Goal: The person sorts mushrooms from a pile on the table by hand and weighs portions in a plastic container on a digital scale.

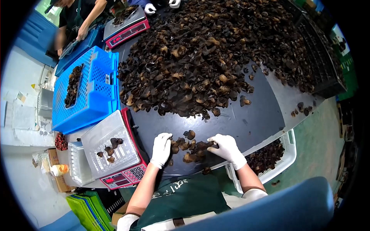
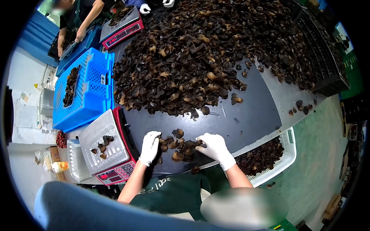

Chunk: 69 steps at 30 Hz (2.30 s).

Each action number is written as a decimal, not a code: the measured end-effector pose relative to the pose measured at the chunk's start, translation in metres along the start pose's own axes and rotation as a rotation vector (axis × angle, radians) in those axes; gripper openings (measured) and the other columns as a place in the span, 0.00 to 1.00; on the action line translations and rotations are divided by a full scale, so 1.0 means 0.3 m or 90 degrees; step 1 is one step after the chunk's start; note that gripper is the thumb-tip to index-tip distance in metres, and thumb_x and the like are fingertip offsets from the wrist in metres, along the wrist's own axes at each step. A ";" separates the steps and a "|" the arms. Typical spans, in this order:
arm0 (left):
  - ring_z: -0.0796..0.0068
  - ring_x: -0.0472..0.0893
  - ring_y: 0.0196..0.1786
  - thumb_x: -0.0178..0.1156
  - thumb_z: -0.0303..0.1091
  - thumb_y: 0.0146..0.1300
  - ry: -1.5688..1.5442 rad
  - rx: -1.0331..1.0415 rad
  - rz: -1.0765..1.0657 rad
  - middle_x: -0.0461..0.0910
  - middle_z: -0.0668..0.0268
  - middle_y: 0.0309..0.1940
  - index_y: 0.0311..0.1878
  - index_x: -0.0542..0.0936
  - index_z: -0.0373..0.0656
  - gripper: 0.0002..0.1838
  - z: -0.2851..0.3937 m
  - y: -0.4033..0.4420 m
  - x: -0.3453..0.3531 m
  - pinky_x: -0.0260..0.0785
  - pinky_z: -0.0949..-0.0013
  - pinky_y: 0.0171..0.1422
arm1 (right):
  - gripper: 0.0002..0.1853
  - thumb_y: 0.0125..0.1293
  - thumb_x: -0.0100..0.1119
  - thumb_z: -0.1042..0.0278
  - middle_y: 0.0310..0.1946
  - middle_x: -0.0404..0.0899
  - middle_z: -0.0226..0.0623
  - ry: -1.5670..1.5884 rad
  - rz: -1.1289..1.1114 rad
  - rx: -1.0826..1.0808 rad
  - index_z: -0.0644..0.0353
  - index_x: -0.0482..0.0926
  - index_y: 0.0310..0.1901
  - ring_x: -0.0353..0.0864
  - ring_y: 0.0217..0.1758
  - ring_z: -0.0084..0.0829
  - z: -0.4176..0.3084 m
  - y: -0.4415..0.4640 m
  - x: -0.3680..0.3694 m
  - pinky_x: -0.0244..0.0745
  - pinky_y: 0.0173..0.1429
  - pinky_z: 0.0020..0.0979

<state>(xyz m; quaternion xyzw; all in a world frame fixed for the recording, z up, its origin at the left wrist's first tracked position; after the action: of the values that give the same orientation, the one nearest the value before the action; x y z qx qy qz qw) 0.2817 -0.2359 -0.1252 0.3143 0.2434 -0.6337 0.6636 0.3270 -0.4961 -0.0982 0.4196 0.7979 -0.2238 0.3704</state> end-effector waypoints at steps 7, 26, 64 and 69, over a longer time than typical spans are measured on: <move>0.56 0.75 0.58 0.47 0.28 0.72 -0.086 -0.069 -0.024 0.77 0.55 0.52 0.56 0.78 0.37 0.15 -0.057 -0.003 0.008 0.65 0.61 0.67 | 0.24 0.56 0.70 0.49 0.27 0.82 0.38 1.217 -0.131 -0.145 0.67 0.84 0.38 0.76 0.27 0.35 0.027 -0.098 -0.136 0.71 0.33 0.34; 0.59 0.77 0.59 0.47 0.31 0.73 -0.163 -0.172 -0.035 0.79 0.54 0.53 0.58 0.77 0.37 0.16 -0.107 -0.004 0.014 0.66 0.63 0.68 | 0.25 0.64 0.60 0.48 0.21 0.79 0.45 1.185 -0.104 -0.446 0.64 0.79 0.20 0.77 0.23 0.44 -0.044 -0.211 -0.216 0.72 0.31 0.40; 0.52 0.75 0.57 0.63 0.36 0.63 -0.047 -0.073 0.002 0.77 0.53 0.56 0.59 0.77 0.39 0.22 -0.002 0.008 -0.011 0.66 0.57 0.65 | 0.29 0.61 0.68 0.43 0.25 0.83 0.49 1.280 -0.131 -0.587 0.72 0.81 0.36 0.79 0.25 0.38 -0.108 -0.135 -0.344 0.71 0.30 0.40; 0.42 0.70 0.63 0.73 0.57 0.46 0.048 0.095 -0.047 0.70 0.45 0.63 0.67 0.70 0.36 0.49 0.186 -0.011 0.022 0.60 0.48 0.69 | 0.48 0.39 0.81 0.54 0.67 0.67 0.51 0.075 -0.024 -0.109 0.55 0.71 0.66 0.62 0.72 0.55 -0.076 -0.011 -0.072 0.57 0.74 0.52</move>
<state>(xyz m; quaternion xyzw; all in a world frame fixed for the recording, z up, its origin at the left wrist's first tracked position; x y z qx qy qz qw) 0.2746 -0.2809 -0.0921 0.3773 0.2314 -0.6621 0.6047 0.3231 -0.4935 -0.0668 0.3836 0.8423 -0.1365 0.3531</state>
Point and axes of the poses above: each hand's wrist, its own y-axis towards the middle knuckle, its own x-axis out of the palm, z = x × y, the point moved 8 cm from there along y, towards the middle knuckle
